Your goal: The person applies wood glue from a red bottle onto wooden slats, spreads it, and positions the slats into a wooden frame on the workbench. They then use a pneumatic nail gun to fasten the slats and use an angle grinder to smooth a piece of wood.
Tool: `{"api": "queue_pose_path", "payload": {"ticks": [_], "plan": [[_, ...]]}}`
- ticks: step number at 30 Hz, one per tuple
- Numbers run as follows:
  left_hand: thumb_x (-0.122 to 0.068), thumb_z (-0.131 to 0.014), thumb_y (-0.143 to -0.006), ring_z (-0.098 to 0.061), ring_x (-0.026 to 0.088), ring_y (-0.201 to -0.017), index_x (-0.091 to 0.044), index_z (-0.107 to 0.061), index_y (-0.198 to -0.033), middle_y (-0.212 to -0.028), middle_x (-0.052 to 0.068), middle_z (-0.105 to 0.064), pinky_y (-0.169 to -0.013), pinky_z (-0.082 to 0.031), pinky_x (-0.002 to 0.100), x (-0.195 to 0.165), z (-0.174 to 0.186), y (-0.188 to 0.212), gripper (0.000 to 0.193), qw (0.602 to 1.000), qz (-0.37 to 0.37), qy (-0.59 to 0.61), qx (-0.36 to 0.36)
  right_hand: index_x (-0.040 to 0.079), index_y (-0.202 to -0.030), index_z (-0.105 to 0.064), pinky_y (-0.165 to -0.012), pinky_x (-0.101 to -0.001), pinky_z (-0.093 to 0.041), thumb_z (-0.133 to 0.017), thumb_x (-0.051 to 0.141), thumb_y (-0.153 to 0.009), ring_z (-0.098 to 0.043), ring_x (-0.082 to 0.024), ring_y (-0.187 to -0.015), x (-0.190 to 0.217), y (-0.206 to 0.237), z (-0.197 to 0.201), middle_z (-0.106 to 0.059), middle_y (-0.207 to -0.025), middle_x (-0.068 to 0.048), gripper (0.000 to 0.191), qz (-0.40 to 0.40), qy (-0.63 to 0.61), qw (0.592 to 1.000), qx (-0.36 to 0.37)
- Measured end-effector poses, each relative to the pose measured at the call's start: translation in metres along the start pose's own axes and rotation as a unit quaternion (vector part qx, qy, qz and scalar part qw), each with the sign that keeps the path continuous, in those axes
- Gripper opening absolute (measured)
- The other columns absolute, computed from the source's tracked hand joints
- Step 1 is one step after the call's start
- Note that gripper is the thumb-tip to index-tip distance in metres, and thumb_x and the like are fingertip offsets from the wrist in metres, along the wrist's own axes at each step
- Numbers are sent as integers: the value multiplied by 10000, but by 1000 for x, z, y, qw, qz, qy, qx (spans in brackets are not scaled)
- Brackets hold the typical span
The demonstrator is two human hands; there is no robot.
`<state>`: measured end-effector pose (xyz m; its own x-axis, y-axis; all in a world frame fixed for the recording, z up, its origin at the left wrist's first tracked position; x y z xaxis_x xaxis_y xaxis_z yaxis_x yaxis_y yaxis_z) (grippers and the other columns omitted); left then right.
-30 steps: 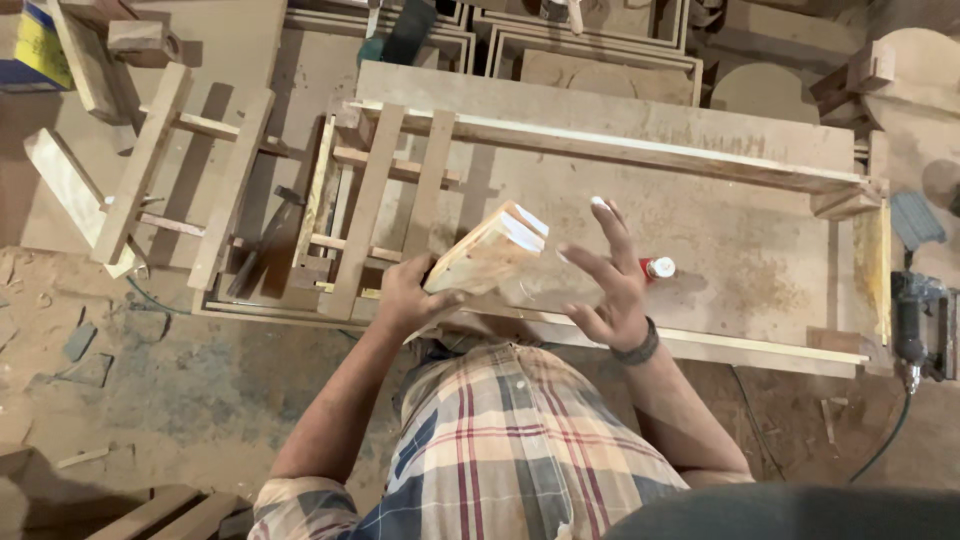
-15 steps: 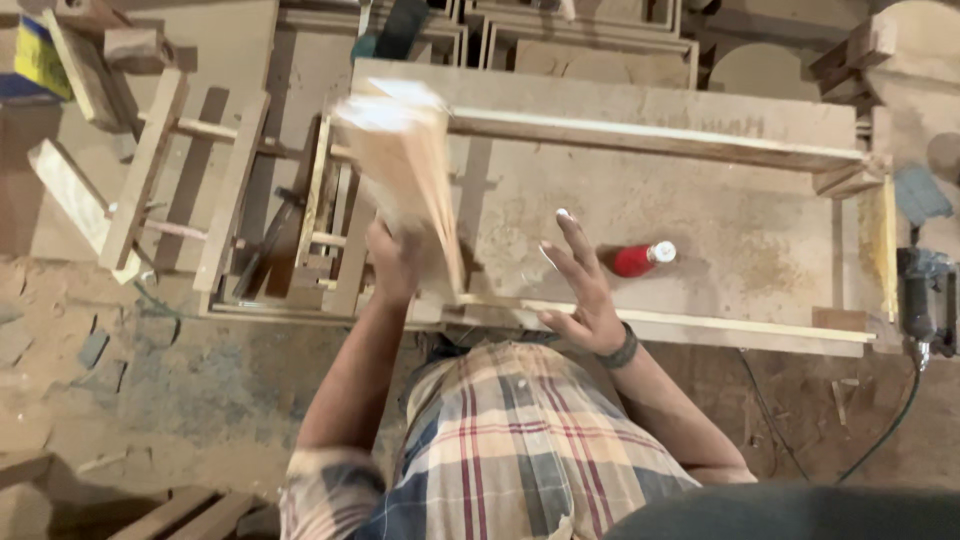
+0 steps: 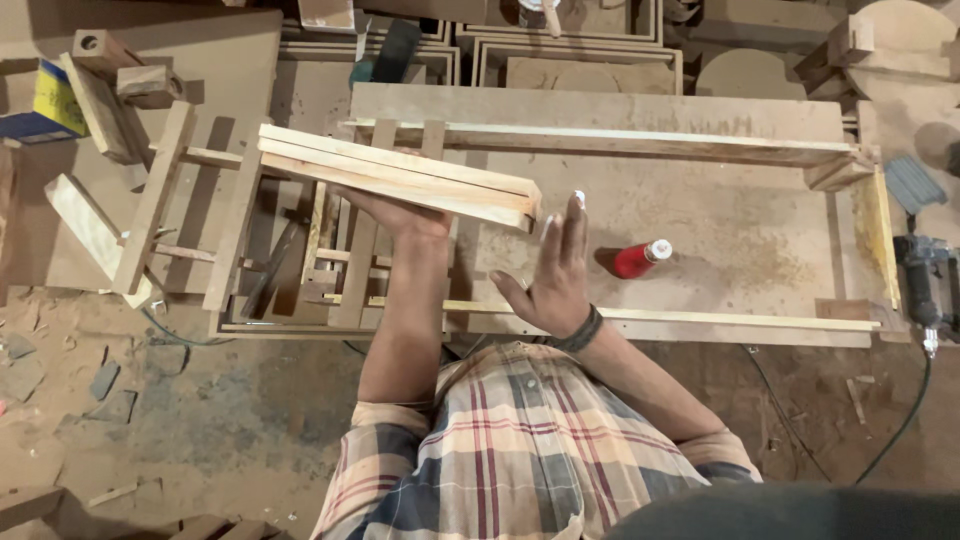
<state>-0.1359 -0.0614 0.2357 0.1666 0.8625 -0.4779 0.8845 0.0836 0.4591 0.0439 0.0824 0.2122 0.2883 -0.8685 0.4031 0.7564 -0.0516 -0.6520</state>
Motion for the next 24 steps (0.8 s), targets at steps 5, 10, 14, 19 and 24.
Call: {"api": "queue_pose_path", "payload": {"ticks": [5, 10, 14, 19, 24], "plan": [[-882, -123, -802, -440, 325, -1448, -250, -206, -1607, -1597, 141, -289, -1034, -524, 477, -1, -7, 16, 1027, 999, 32, -39, -11, 144, -1701, 92, -1311, -666, -78, -705, 501, -1028, 24, -450, -1630, -8, -3, -14, 79, -1720, -280, 1102, 34, 123, 992, -11], [-885, -180, -784, -247, 363, -1531, -297, -149, -1608, -1695, 104, -143, -1174, -370, 580, -7, -7, 13, 1012, 999, 24, 17, -28, 259, -1721, -11, -1318, -653, -74, -720, 503, -1022, 37, -409, -1631, -29, 1, -4, 100, -1734, -223, 1026, 56, 175, 983, -4], [-892, -161, -792, -175, 361, -1556, -289, -123, -1622, -1708, 88, -86, -1218, -320, 582, -2, -5, 6, 1026, 998, 21, 48, 46, 276, -1724, -76, -1317, -642, -67, -730, 508, -1011, 61, -417, -1624, -37, -2, -3, 124, -1736, -207, 995, 81, 143, 986, -12], [-881, -162, -804, -147, 352, -1560, -284, -112, -1632, -1708, 82, -69, -1216, -286, 577, -3, -9, 9, 1022, 998, -25, -33, 43, 176, -1689, -88, -1330, -658, -69, -736, 495, -1036, 24, -418, -1639, -29, -10, -3, 64, -1747, -217, 974, 111, 102, 989, -1], [-895, -195, -789, -294, 388, -1545, -254, -134, -1618, -1680, 154, -147, -1123, -413, 600, -10, -15, 14, 1050, 999, -3, 27, 34, 208, -1526, -378, -1159, -558, -401, -765, 305, -875, -452, -414, -1390, -21, -2, 30, -454, -1484, -241, 764, 72, 75, 995, -4]]}}
Point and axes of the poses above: each hand's wrist, its own y-axis away from the middle knuckle, its own z-axis out of the back of the hand, x = y × z, the point moved 3 cm from there along -y, towards the middle knuckle
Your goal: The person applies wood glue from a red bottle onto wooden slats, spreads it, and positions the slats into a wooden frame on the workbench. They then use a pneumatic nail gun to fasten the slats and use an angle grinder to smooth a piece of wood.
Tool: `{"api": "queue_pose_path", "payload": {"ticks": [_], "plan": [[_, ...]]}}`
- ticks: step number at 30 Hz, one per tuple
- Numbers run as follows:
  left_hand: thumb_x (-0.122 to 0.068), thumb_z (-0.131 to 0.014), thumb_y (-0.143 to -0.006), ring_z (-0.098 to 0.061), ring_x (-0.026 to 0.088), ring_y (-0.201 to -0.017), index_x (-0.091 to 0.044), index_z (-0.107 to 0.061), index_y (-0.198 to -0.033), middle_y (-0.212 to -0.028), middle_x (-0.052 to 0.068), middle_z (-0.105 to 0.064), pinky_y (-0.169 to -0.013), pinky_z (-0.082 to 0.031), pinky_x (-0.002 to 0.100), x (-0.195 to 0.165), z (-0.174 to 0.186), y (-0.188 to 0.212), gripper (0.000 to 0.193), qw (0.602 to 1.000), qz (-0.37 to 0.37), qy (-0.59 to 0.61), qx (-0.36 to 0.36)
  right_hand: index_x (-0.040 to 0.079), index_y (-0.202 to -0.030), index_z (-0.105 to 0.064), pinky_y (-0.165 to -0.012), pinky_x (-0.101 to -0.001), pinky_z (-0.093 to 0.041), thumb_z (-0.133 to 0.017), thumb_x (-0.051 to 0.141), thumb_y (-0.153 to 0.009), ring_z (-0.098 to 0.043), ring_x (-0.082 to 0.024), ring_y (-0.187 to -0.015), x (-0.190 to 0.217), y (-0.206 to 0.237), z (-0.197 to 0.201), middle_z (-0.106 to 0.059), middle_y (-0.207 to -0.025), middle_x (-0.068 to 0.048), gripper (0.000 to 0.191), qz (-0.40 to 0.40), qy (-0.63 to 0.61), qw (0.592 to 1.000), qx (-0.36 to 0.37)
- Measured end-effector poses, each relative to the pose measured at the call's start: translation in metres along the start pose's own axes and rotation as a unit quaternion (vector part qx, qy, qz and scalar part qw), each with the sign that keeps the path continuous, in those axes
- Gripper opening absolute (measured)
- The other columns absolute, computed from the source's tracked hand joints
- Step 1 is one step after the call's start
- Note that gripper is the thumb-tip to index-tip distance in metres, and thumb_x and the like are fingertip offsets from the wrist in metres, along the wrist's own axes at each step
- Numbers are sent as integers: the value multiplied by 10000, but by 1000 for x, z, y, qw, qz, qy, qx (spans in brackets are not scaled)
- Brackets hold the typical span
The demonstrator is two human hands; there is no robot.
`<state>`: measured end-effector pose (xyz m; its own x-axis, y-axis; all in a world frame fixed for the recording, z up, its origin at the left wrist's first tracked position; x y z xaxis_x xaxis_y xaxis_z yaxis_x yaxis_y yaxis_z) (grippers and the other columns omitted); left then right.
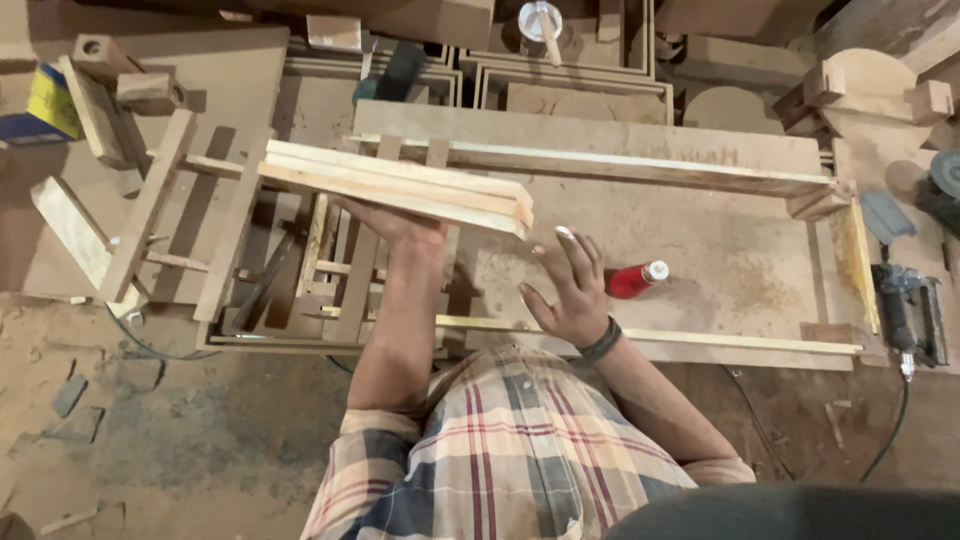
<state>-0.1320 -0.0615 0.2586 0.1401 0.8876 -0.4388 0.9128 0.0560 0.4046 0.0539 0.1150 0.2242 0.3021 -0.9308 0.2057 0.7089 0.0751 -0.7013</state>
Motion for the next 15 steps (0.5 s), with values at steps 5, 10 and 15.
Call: {"api": "queue_pose_path", "payload": {"ticks": [5, 10, 15], "plan": [[-928, -179, -735, -330, 333, -1475, -269, -141, -1605, -1640, 107, -175, -1075, -527, 535, 8, 9, -6, 1093, 998, 43, -33, -23, 132, -1540, -254, -928, -350, -553, -588, 34, -1040, -641, -207, -1045, -10, -14, 15, -646, -1233, -189, 609, -135, -446, 885, -22], [-954, -201, -886, -679, 211, -624, -157, -613, -1166, -777, 83, -628, -534, -633, 376, 19, 11, -16, 941, 999, 20, 27, 21, 116, -1549, -224, -755, -281, -533, -541, -40, -1037, -601, -136, -825, -28, -41, 19, -682, -1047, -131, 623, -253, -574, 778, 20], [-891, -186, -868, -607, 185, -434, -133, -585, -923, -567, 56, -588, -401, -558, 334, 26, 9, -15, 859, 991, 67, 113, 13, 96, -1519, -274, -671, -248, -518, -544, -36, -1027, -596, -103, -745, -34, -47, 18, -677, -936, -97, 577, -298, -522, 798, 49]]}}
Point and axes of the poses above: each hand's wrist, its own y-axis away from the middle knuckle, its own z-axis out of the back of the hand, x = y × z, the point moved 3 cm from there along -y, towards the middle knuckle
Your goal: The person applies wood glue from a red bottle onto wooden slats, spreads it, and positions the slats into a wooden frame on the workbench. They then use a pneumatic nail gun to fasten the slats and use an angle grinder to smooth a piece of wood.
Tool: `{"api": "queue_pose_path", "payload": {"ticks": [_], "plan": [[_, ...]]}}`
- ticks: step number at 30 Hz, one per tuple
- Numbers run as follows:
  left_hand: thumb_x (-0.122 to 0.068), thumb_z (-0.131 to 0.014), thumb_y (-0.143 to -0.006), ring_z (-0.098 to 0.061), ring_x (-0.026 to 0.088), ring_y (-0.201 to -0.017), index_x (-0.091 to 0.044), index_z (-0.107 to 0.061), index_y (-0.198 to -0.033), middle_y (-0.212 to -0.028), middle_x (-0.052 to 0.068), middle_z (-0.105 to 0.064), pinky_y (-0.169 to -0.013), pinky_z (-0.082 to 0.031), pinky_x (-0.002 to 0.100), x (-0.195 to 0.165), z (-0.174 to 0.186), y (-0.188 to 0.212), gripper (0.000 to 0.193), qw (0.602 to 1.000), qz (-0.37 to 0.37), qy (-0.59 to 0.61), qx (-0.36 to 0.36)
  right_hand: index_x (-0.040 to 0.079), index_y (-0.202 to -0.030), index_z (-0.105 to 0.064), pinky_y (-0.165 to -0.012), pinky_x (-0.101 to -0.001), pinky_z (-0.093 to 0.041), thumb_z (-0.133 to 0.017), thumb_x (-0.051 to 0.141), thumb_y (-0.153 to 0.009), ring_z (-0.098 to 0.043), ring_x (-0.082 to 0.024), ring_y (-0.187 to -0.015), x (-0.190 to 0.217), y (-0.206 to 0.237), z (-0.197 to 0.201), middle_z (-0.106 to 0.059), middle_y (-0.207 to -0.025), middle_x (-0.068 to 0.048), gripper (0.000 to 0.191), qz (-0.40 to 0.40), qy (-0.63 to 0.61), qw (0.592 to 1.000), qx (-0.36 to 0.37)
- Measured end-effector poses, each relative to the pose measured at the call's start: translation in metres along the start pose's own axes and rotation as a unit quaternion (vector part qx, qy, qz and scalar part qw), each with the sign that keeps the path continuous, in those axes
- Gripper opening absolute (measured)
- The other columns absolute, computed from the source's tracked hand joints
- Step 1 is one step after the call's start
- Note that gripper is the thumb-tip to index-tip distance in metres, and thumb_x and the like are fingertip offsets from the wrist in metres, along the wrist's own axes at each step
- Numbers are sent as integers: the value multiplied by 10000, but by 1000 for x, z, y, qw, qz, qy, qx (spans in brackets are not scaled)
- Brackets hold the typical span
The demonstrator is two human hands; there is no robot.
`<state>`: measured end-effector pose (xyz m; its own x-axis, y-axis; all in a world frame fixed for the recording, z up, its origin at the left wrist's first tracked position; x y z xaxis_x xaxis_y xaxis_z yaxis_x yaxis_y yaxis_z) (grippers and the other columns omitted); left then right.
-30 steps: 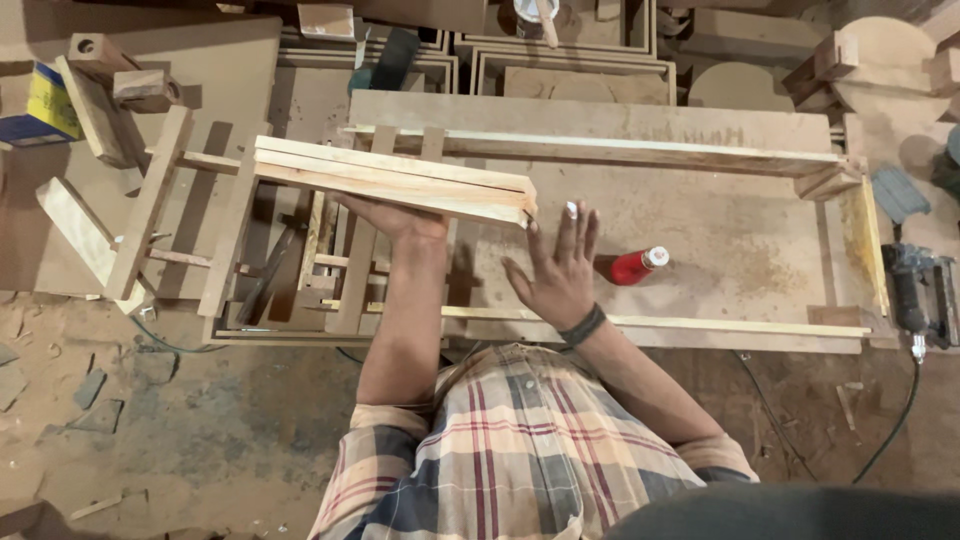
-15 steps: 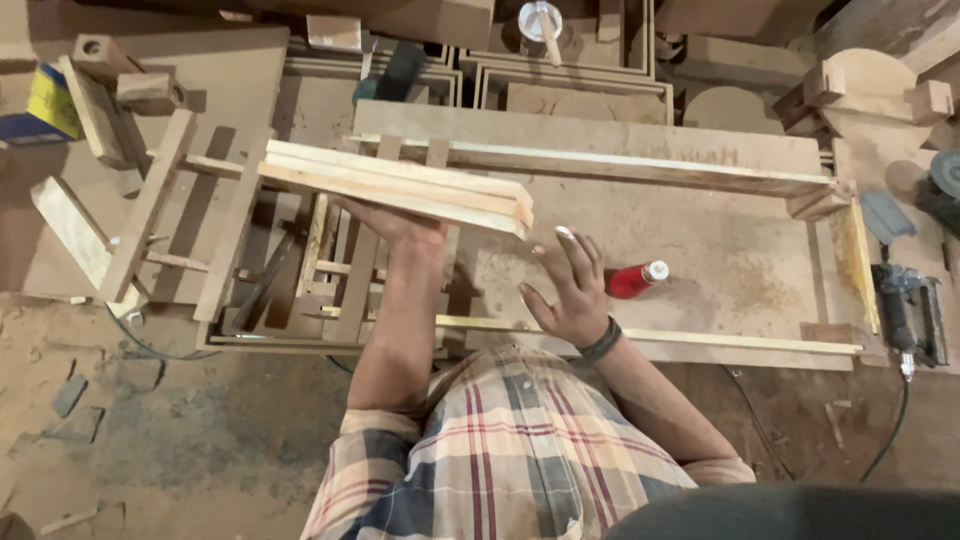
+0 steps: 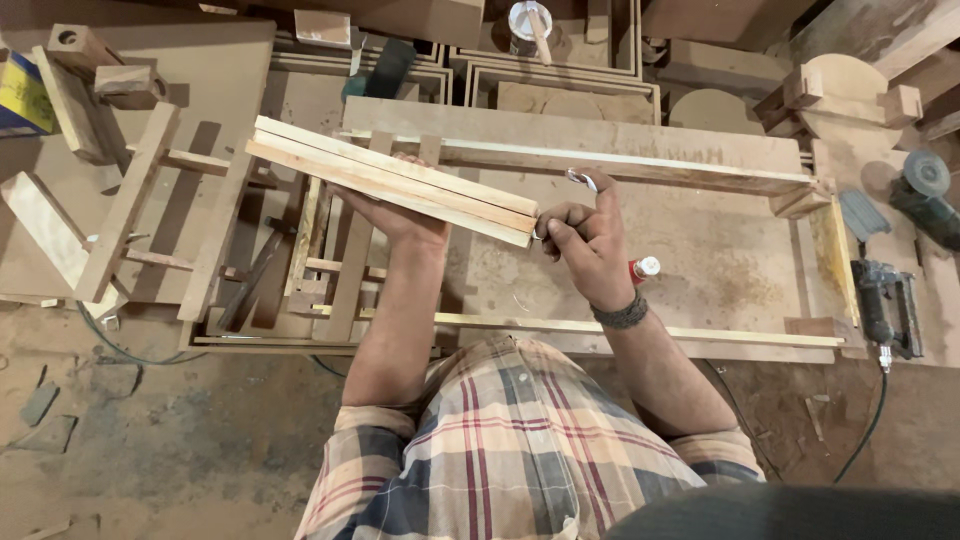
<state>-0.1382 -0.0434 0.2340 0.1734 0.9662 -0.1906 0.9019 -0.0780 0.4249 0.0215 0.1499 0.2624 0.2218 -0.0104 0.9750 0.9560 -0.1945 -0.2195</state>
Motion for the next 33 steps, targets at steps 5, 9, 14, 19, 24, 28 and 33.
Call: {"api": "queue_pose_path", "payload": {"ticks": [5, 9, 14, 19, 24, 28, 33], "plan": [[-873, -237, -874, -629, 191, -479, -156, -613, -1053, -639, 55, -619, -455, -586, 341, -3, -2, 6, 829, 999, -19, -12, -38, 49, -1483, -321, -760, -292, -556, -549, -86, -1019, -655, -148, -827, -8, 8, -7, -694, -977, -120, 535, 80, 122, 988, -57], [-881, -283, -860, -671, 196, -736, -209, -544, -1352, -951, 90, -642, -648, -657, 369, -10, 0, 9, 872, 994, -38, -59, -80, 48, -1433, -391, -820, -337, -597, -616, -89, -1007, -767, -208, -941, -5, 24, -10, -755, -1032, -152, 502, 167, 303, 931, -114], [-881, -230, -781, -463, 313, -1386, -290, -169, -1600, -1588, 101, -256, -981, -563, 530, -10, 5, 13, 1012, 992, -25, -103, -65, 50, -1572, -207, -1049, -500, -556, -539, -119, -956, -515, -353, -1387, -4, 36, -20, -448, -1341, -368, 719, 342, 259, 903, -8], [-886, -269, -788, -371, 369, -1504, -201, -200, -1612, -1661, 164, -253, -1079, -456, 547, -5, 6, 10, 1073, 995, -26, -89, -25, 37, -1651, -75, -1250, -600, -288, -609, 71, -998, -388, -381, -1531, -22, 33, -23, -571, -1490, -209, 845, 360, 425, 830, 2], [-878, -283, -784, -347, 353, -1497, -269, -185, -1615, -1676, 98, -188, -1135, -498, 527, -5, 12, 7, 1035, 996, -30, -80, -30, 19, -1656, -32, -1267, -614, -202, -603, 226, -995, -314, -439, -1522, -37, 35, -16, -519, -1533, -217, 898, 389, 453, 802, -26], [-927, -267, -768, -416, 351, -1469, -225, -281, -1591, -1677, 92, -281, -1059, -492, 513, -4, 24, 1, 1082, 994, 17, -102, -38, 29, -1664, -36, -1287, -614, -212, -644, 282, -1017, -291, -427, -1557, -51, 39, -19, -416, -1596, -221, 923, 385, 439, 811, 28], [-897, -260, -776, -430, 338, -1431, -276, -248, -1600, -1639, 108, -299, -1085, -506, 513, -8, 30, -9, 1032, 997, -47, -65, 1, 21, -1668, -36, -1283, -608, -231, -658, 295, -996, -259, -468, -1562, -66, 46, -21, -325, -1649, -265, 956, 330, 355, 875, -4]]}}
Point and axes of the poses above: each hand's wrist, its own y-axis away from the middle knuckle, its own z-axis out of the back of the hand, x = y × z, the point moved 3 cm from there along -y, towards the middle knuckle
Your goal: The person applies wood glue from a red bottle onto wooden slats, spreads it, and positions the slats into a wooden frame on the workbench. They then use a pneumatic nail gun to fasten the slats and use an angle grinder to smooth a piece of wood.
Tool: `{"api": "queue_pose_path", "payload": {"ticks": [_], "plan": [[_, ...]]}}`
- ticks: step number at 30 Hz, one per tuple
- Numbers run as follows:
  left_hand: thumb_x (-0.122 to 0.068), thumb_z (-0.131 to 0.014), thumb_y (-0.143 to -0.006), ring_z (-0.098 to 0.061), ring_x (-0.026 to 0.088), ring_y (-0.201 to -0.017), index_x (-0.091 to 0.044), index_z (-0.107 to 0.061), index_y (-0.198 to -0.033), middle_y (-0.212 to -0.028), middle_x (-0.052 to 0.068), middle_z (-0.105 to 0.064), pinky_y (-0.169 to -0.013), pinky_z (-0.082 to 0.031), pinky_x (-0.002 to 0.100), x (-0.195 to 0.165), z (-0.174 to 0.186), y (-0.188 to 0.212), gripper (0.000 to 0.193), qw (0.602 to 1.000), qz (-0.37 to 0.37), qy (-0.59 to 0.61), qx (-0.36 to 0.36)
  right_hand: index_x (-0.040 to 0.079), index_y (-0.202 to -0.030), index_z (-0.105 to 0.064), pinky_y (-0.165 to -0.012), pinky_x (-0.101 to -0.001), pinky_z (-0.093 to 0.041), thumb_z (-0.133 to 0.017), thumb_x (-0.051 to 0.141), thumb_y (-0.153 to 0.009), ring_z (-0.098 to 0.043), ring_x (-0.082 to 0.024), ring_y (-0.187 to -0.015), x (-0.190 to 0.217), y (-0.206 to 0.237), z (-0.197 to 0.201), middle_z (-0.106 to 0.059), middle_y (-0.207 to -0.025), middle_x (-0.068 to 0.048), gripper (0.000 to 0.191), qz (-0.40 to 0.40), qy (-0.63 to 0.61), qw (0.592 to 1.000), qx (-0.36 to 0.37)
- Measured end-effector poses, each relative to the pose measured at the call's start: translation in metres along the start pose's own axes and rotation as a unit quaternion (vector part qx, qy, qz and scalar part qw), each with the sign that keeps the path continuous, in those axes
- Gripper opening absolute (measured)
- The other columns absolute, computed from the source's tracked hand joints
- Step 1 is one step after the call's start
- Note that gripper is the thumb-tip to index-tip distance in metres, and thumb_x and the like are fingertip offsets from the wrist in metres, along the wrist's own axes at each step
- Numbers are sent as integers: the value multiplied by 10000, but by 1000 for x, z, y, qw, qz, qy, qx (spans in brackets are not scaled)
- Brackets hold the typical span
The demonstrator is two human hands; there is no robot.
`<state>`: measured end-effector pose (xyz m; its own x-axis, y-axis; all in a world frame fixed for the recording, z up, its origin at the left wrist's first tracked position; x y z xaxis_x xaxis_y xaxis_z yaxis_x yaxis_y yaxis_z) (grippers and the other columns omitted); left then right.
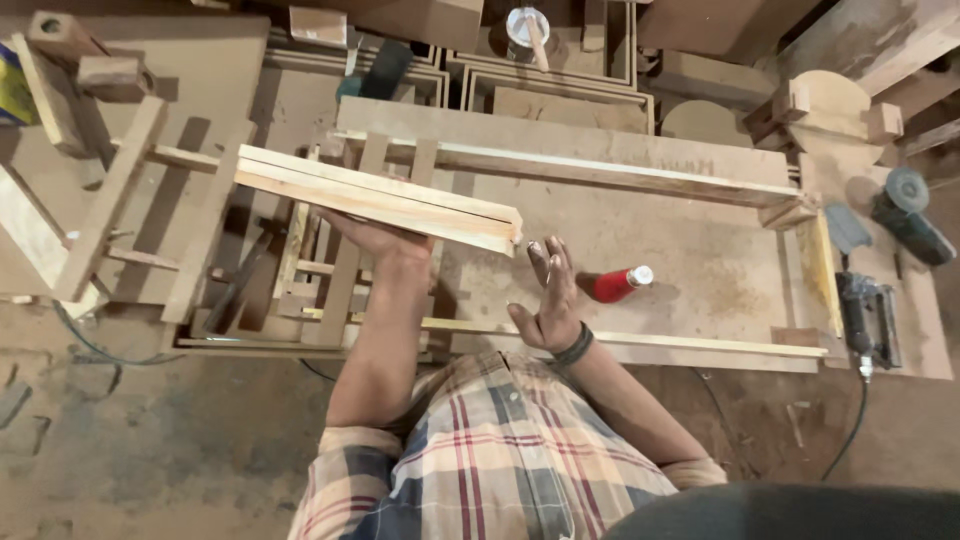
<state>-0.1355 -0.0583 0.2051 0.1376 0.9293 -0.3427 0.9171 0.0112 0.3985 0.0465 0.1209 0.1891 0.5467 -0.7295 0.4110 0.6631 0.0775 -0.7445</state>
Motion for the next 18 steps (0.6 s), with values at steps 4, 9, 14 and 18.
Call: {"api": "queue_pose_path", "payload": {"ticks": [4, 9, 14, 18], "plan": [[-873, -319, -878, -642, 273, -1237, -237, -339, -1607, -1450, 65, -497, -1032, -570, 500, -2, 2, 5, 967, 1000, -4, 7, -11, 64, -1673, -46, -1295, -587, -236, -692, 300, -987, -284, -457, -1556, 5, 8, -5, -258, -1660, -267, 972, 35, 6, 999, 5], [-876, -314, -872, -697, 231, -682, -240, -555, -1291, -866, 67, -669, -626, -633, 435, -7, -4, 11, 799, 999, -10, 23, -20, 140, -1697, -130, -1290, -538, -256, -716, 260, -986, -396, -398, -1560, 6, 6, 3, -512, -1646, -77, 929, -11, 26, 1000, 2], [-872, -296, -822, -646, 259, -537, -213, -632, -1014, -663, 64, -647, -494, -605, 464, 1, 0, 9, 765, 998, 28, 56, 28, 230, -1685, -245, -1332, -575, -201, -658, 422, -1012, -211, -442, -1600, 8, -15, 9, -178, -1710, -235, 813, -24, -11, 1000, 5], [-954, -274, -813, -651, 266, -507, -98, -655, -816, -600, 99, -652, -478, -600, 427, 15, 24, 0, 938, 996, 55, 66, 31, 254, -1676, -293, -1337, -588, -192, -541, 514, -1012, -104, -460, -1637, -8, -21, 12, -77, -1735, -236, 755, -6, 19, 998, 59]]}}
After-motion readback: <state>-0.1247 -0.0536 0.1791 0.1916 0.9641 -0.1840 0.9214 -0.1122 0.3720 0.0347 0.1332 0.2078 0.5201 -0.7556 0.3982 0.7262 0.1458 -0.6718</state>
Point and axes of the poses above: each hand's wrist, its own y-axis away from the middle knuckle, its own z-axis out of the back of the hand, x = y × z, the point moved 3 cm from there along -y, towards the middle knuckle
